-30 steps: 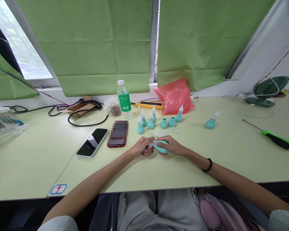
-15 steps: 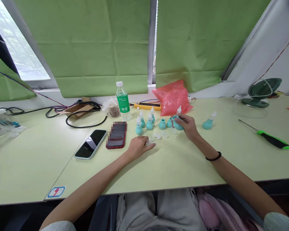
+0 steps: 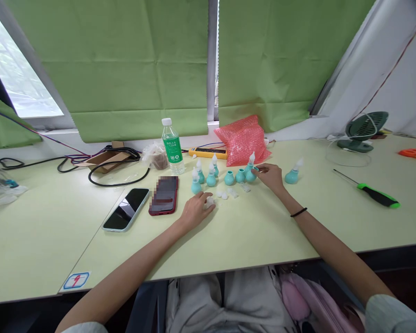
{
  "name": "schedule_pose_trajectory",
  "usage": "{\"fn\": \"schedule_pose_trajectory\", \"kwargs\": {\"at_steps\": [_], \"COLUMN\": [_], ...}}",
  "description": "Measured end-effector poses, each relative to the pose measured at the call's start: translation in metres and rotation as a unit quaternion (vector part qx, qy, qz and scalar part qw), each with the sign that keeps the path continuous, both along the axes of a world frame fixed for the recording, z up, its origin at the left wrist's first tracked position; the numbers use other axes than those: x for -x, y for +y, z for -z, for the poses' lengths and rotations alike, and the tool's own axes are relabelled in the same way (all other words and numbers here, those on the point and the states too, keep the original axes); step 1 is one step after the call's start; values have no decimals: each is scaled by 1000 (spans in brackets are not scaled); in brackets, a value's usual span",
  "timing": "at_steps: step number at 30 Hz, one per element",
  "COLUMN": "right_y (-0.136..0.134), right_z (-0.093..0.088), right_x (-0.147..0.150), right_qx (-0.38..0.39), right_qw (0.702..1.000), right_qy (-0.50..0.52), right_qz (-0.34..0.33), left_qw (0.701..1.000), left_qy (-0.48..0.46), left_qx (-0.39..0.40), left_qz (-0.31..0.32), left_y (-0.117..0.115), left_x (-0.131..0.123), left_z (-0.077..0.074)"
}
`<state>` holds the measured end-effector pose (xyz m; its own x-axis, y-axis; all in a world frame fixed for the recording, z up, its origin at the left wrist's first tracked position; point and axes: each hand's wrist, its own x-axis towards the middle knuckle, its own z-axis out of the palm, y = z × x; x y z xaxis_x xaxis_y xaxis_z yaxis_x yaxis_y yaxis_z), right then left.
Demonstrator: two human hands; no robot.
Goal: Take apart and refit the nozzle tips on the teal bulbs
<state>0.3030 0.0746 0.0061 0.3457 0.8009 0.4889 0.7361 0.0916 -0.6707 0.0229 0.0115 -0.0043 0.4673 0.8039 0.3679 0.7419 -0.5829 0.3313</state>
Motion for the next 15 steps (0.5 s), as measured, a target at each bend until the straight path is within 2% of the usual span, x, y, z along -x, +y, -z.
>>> {"fn": "schedule_pose_trajectory", "kwargs": {"at_steps": [6, 11, 13, 15], "right_y": [-5, -5, -3, -1], "right_z": [-4, 0, 1, 1], "right_x": [2, 0, -1, -2], "right_qx": [24, 67, 56, 9], "right_qw": [997, 994, 996, 998], "right_qy": [-57, -77, -69, -60], "right_qz": [55, 28, 24, 35], "left_qw": [1000, 998, 997, 995], "left_qy": [-27, -4, 14, 35], "left_qx": [-15, -19, -40, -59], "left_qz": [-2, 61, 70, 78], "left_y": [3, 2, 1, 0], "left_x": [2, 1, 1, 0], "left_z": [3, 4, 4, 4]}}
